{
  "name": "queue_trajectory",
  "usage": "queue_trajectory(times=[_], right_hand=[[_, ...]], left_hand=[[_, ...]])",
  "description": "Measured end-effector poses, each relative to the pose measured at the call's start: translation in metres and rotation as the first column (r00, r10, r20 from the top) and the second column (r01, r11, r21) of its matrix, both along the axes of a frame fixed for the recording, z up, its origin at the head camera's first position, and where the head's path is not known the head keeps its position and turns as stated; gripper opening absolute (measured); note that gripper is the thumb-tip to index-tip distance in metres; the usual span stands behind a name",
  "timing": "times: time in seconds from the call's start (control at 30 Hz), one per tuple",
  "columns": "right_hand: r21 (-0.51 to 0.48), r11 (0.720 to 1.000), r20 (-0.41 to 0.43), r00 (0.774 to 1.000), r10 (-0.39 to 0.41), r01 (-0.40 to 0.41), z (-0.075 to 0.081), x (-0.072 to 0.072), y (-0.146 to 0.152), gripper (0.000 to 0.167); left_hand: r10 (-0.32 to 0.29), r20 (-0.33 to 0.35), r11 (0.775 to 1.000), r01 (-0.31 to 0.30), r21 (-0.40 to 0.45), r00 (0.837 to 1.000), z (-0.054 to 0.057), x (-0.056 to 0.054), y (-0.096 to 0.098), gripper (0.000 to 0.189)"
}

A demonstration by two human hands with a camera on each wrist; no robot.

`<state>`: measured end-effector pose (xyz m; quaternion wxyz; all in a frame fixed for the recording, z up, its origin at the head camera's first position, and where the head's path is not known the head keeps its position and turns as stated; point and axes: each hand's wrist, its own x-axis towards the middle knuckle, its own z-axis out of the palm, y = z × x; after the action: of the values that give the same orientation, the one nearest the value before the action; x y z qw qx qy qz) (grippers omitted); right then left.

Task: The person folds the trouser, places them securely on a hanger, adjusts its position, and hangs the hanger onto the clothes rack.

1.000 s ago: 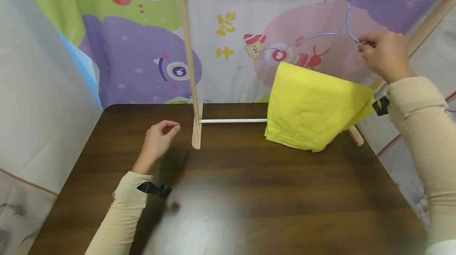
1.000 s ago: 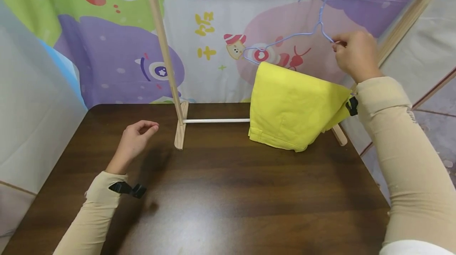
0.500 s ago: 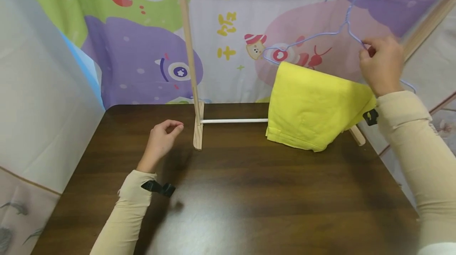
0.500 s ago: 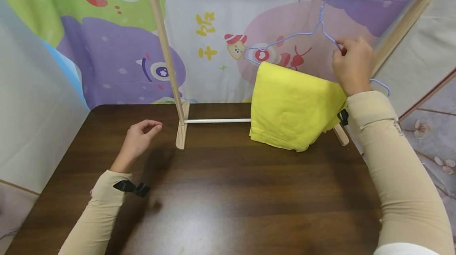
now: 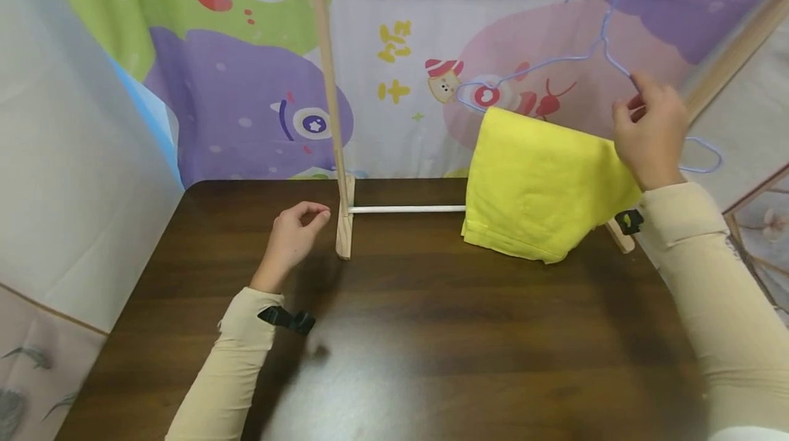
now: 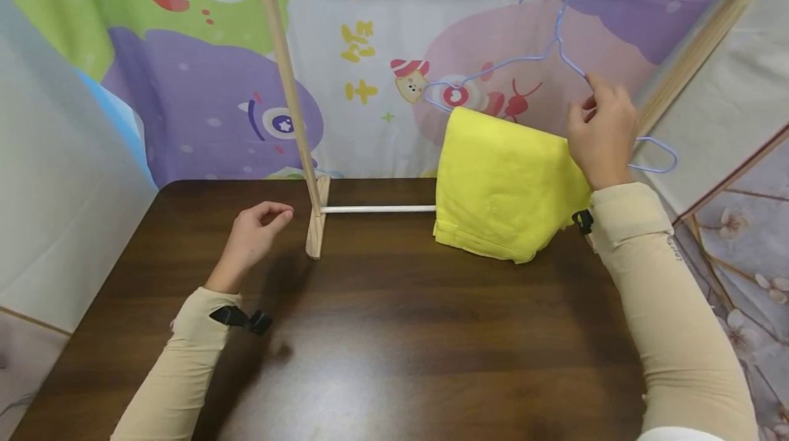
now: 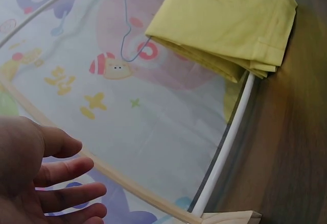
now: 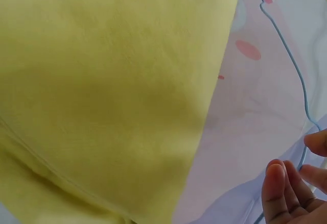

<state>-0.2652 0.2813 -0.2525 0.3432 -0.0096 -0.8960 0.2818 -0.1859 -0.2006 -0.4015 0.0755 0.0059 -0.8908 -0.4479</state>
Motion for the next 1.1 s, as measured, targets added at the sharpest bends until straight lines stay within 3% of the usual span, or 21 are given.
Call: queue_trajectory(times=[0.1,0.33,0.67,0.87,1.1], right_hand=[[-0.029,1.0,-0.04,0.999,0.005,-0.007,-0.007,0.001,-0.004,0.044],[-0.033,0.997,-0.033,0.997,0.069,-0.07,-0.023,0.006,-0.02,0.038],[-0.057,0.981,0.124,0.974,0.19,-0.184,-0.049,0.02,-0.037,0.042],[-0.051,0.973,0.149,0.961,0.232,-0.227,-0.068,0.025,-0.046,0.043],[-0.041,0.954,0.2,0.933,0.3,-0.298,-0.087,0.033,-0.053,0.047]], left_hand=[[0.002,-0.002,1.0,-0.002,-0.014,1.0,0.001,0.002,-0.002,0.029],[0.019,-0.004,1.0,-0.019,-0.024,1.0,-0.005,0.003,-0.009,0.028],[-0.003,-0.048,0.999,0.002,-0.036,0.999,-0.006,0.004,-0.008,0.04],[-0.028,-0.042,0.998,0.026,-0.05,0.999,-0.008,0.007,-0.01,0.056],[-0.086,-0.02,0.99,0.083,-0.118,0.996,-0.008,0.006,-0.009,0.062]])
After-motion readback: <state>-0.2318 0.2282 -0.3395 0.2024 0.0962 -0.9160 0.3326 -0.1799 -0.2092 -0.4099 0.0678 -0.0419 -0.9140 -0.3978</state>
